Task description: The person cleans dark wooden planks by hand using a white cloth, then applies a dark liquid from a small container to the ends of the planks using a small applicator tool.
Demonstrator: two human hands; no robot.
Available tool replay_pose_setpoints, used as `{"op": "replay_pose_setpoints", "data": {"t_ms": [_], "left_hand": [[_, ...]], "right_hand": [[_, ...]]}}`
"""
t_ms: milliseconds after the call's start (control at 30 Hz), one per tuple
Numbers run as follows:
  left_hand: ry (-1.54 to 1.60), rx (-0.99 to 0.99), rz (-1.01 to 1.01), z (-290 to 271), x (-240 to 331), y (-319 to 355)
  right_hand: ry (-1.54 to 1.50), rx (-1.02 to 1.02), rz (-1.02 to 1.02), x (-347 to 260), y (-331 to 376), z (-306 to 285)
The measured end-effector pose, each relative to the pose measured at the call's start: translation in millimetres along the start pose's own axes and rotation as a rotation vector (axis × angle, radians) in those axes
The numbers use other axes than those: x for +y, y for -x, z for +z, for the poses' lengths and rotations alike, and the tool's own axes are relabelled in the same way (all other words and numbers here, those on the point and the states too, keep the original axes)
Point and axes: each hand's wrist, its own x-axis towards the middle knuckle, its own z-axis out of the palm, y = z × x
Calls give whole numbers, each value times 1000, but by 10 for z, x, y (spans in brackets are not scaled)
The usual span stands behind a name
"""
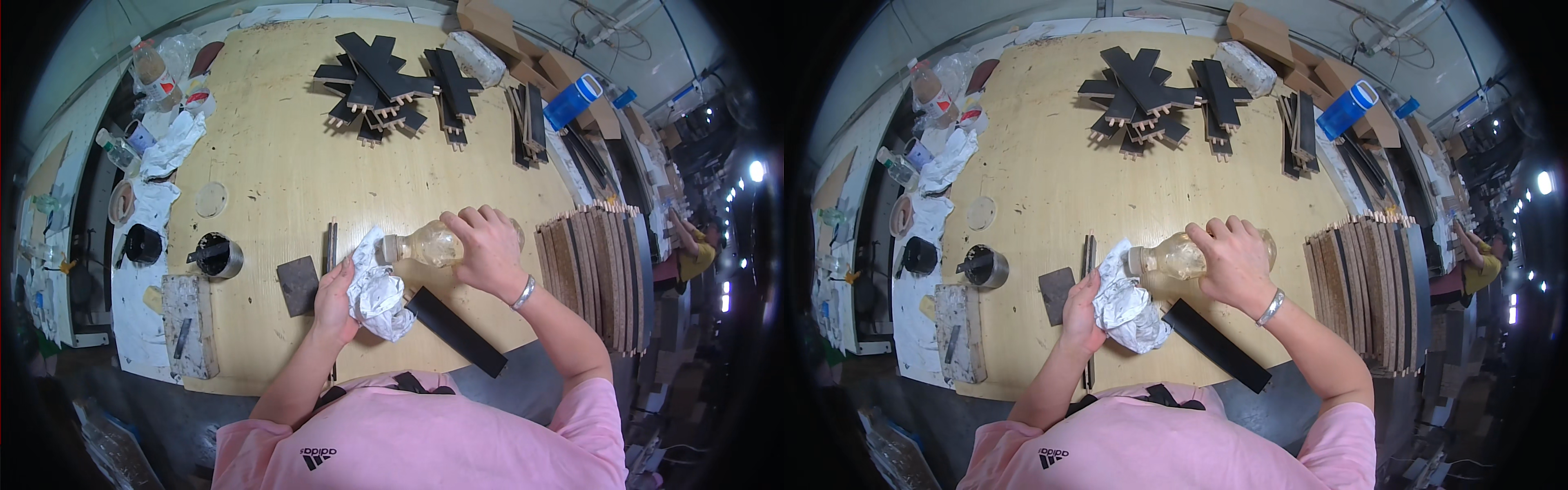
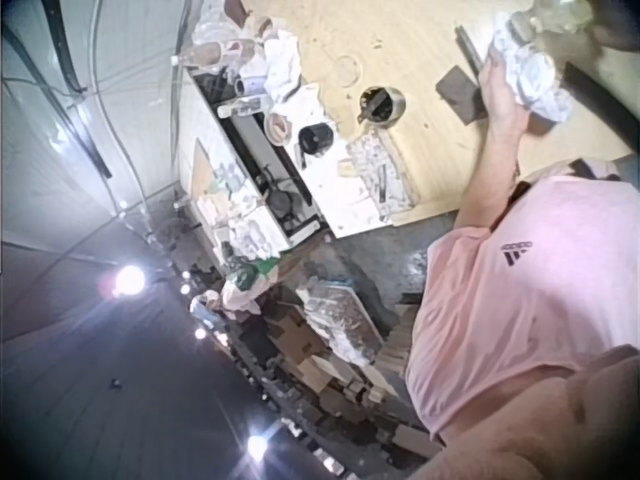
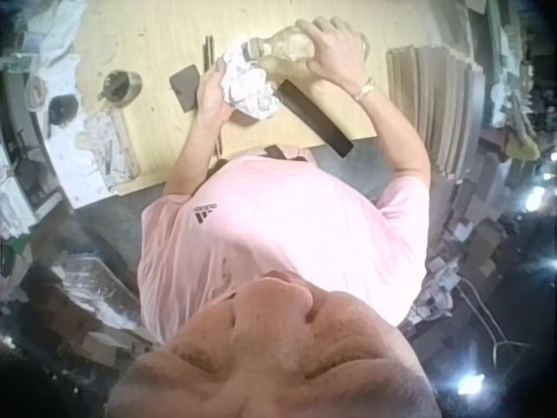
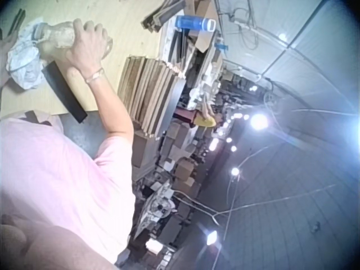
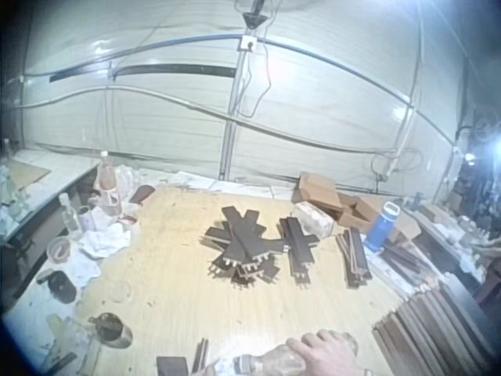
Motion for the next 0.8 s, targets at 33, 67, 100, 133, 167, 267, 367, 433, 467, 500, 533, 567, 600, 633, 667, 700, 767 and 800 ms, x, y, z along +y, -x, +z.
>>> {"op": "replay_pose_setpoints", "data": {"t_ms": [33,67,100,133,167,267,367,433,467,500,533,567,600,633,667,700,767,800], "left_hand": [[3,1,0,-6,7,0],[11,-5,-1,-14,14,-5],[19,-11,-2,-23,20,-10],[22,-10,-2,-31,22,-18],[19,-5,3,-39,25,-22],[15,12,11,-43,34,-25],[7,32,6,-72,23,-36],[1,43,1,-75,28,-34],[2,38,-9,-57,41,-27],[2,34,-19,-45,52,-22],[4,35,-19,-46,58,-16],[-1,27,-17,-52,67,-10],[-6,20,-15,-63,74,-6],[-4,22,-12,-77,78,-7],[-4,20,-2,-90,86,-4],[-5,19,8,-105,95,0],[-8,24,19,-126,121,14],[-12,25,27,-132,135,24]], "right_hand": [[16,-30,22,-2,-11,0],[18,-32,20,1,-18,3],[12,-23,10,5,-18,8],[5,-14,-1,7,-20,13],[5,-18,-3,-7,-22,12],[-33,15,-65,-40,-40,17],[-40,23,-40,-9,-62,68],[-30,52,-15,25,-80,89],[-30,50,-15,39,-94,98],[-47,45,4,51,-111,108],[-65,39,24,60,-128,121],[-65,38,21,71,-148,150],[-87,41,32,81,-169,192],[-109,43,43,88,-195,231],[-110,42,39,86,-227,254],[-156,34,65,79,-267,278],[-203,27,86,62,-373,351],[-330,64,122,43,-449,410]]}}
